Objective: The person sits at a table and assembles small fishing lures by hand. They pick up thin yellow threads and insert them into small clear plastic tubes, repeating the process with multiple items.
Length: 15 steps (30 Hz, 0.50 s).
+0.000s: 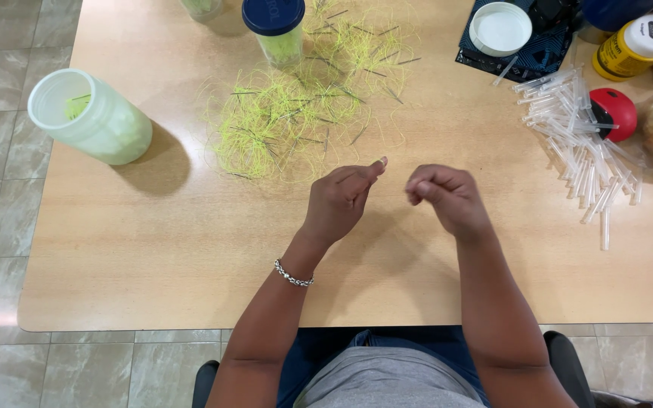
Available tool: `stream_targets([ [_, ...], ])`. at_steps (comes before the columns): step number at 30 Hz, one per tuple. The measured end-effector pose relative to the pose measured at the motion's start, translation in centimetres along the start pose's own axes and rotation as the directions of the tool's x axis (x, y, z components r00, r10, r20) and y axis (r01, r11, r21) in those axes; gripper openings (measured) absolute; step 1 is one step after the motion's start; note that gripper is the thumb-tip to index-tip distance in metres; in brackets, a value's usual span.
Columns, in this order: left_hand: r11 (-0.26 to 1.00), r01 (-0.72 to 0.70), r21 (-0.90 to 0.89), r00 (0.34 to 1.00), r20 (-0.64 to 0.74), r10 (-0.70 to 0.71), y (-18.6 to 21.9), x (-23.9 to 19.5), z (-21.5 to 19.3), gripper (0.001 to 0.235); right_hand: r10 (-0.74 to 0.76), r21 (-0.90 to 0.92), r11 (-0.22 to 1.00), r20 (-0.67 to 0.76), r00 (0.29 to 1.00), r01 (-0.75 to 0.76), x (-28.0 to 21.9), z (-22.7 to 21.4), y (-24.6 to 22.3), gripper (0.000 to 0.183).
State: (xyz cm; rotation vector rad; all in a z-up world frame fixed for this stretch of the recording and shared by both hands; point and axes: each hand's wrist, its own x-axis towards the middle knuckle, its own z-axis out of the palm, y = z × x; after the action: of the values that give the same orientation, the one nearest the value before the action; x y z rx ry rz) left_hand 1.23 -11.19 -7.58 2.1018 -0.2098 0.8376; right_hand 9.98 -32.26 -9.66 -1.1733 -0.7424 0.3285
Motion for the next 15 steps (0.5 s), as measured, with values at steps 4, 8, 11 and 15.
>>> stream_targets([
  [4, 0.981, -0.057, 0.183, 0.998, 0.027, 0.053, -1.7, -0.6, 0.3, 0.032, -0.079, 0.222, 0.970, -0.108, 0.991, 0.102, -0.6, -3.8, -1.2, 0.015],
  [8, 0.948, -0.083, 0.306, 0.996, 0.013, 0.083, -3.0, -0.9, 0.3, 0.040, -0.092, 0.558, 0.793, -0.288, 0.953, 0.245, -2.7, -8.6, -5.1, 0.014],
  [11, 0.937, -0.086, 0.340, 0.996, -0.004, 0.092, -3.2, -0.8, -0.1, 0.046, -0.209, 0.589, 0.718, -0.323, 0.923, 0.369, -5.8, -14.2, -5.8, 0.023],
  [15, 0.953, -0.006, 0.303, 1.000, -0.025, 0.014, -3.5, -0.8, -0.3, 0.049, -0.268, 0.548, 0.607, -0.541, 0.797, 0.576, -10.3, -22.6, -4.1, 0.005],
])
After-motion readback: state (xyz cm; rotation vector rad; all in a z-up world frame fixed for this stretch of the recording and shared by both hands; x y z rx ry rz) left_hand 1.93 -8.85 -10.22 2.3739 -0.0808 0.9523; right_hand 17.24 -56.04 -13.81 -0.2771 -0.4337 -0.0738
